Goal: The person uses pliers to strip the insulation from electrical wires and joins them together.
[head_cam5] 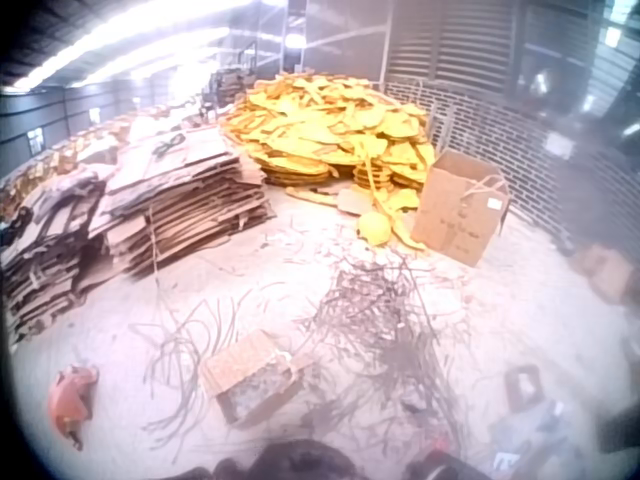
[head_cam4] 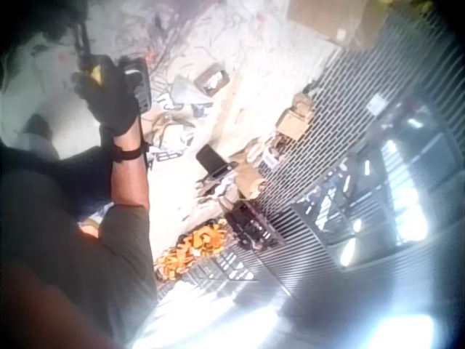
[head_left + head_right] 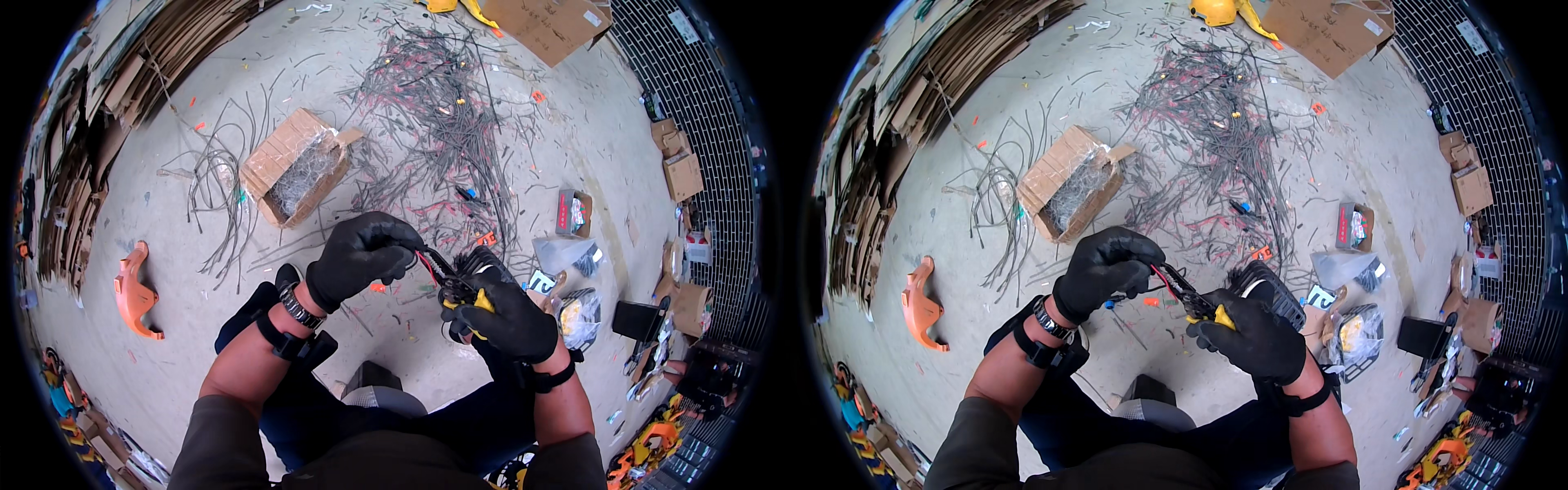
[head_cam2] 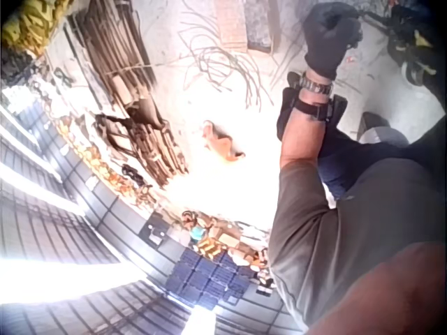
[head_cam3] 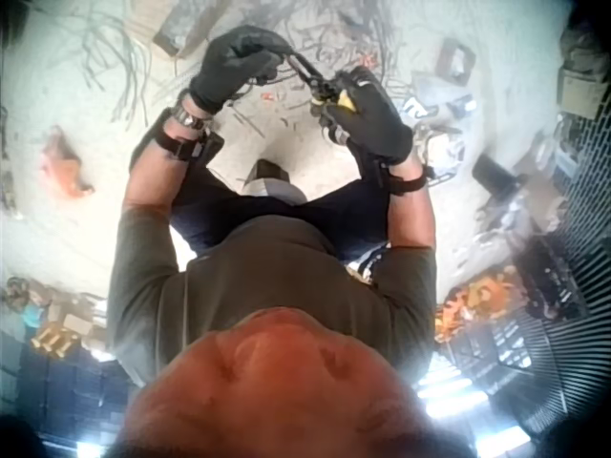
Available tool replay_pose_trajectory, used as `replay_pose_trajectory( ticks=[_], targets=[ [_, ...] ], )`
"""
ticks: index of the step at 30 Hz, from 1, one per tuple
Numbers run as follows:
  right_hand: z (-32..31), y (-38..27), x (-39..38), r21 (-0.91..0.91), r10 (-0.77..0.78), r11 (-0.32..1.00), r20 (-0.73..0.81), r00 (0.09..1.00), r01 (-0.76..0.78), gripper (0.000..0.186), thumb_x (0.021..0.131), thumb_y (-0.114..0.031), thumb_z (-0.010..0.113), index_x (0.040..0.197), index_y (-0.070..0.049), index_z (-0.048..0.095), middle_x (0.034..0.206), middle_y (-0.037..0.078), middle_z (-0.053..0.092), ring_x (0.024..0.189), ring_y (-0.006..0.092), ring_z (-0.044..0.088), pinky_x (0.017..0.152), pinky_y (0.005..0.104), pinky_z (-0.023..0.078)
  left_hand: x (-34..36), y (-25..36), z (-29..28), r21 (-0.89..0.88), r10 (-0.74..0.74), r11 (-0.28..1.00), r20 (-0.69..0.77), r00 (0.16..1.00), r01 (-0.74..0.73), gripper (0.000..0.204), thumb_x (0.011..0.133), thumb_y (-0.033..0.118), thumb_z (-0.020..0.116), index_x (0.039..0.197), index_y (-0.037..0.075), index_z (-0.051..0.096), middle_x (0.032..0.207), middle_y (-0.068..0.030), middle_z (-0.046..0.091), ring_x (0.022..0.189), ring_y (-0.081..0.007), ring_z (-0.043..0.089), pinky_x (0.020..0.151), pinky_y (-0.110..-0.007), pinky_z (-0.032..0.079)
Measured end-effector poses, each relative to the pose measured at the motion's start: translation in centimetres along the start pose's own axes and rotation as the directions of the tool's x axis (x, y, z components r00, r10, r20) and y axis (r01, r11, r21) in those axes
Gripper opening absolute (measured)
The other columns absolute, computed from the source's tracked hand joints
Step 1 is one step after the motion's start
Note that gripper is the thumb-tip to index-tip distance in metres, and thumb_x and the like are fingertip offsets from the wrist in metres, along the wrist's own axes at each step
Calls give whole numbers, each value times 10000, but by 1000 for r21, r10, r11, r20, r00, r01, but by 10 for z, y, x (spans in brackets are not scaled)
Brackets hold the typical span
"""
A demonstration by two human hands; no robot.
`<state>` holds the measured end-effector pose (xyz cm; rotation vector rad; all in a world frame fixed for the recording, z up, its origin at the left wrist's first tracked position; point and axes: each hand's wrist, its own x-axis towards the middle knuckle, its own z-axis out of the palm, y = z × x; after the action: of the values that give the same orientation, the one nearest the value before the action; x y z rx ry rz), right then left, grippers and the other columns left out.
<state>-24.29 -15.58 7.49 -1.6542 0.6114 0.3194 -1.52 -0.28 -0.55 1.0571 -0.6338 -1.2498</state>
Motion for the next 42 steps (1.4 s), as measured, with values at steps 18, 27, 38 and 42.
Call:
replay_pose_trajectory(
  ticks=[18,27,38,42],
  targets=[
    [12,19,3,91,38,995,106,994,-47,306,982,-193,637,1232,-22,591,816,25,650,698,73,577,608,242,473,-9,0,-6,194,-136,974,70,988,120,213,836,77,756,1034,18,704,776,-12,671,636,-65,588,566,-237,475],
    [11,8,-5,20,195,978,260,946,-207,292,959,-203,667,1190,-26,638,848,44,682,668,74,596,593,260,478,-30,5,-9,523,-79,850,244,967,-63,168,831,127,789,960,51,712,775,-38,675,656,-144,629,605,-290,490],
    [1,30,-27,-363,-80,923,139,987,126,302,884,-244,741,1111,-48,714,765,33,692,660,166,673,616,275,511,-40,-3,-30,588,138,694,459,878,-416,124,839,148,743,899,50,696,734,-99,644,664,-260,641,607,-374,490],
    [-62,58,-63,245,279,939,-130,952,-242,364,914,-266,691,1166,-4,659,801,15,689,739,135,646,670,267,507,-46,60,-77,372,-71,916,-225,972,153,90,841,44,692,905,-18,704,803,-69,679,717,-139,640,628,-291,476]
  ],
)
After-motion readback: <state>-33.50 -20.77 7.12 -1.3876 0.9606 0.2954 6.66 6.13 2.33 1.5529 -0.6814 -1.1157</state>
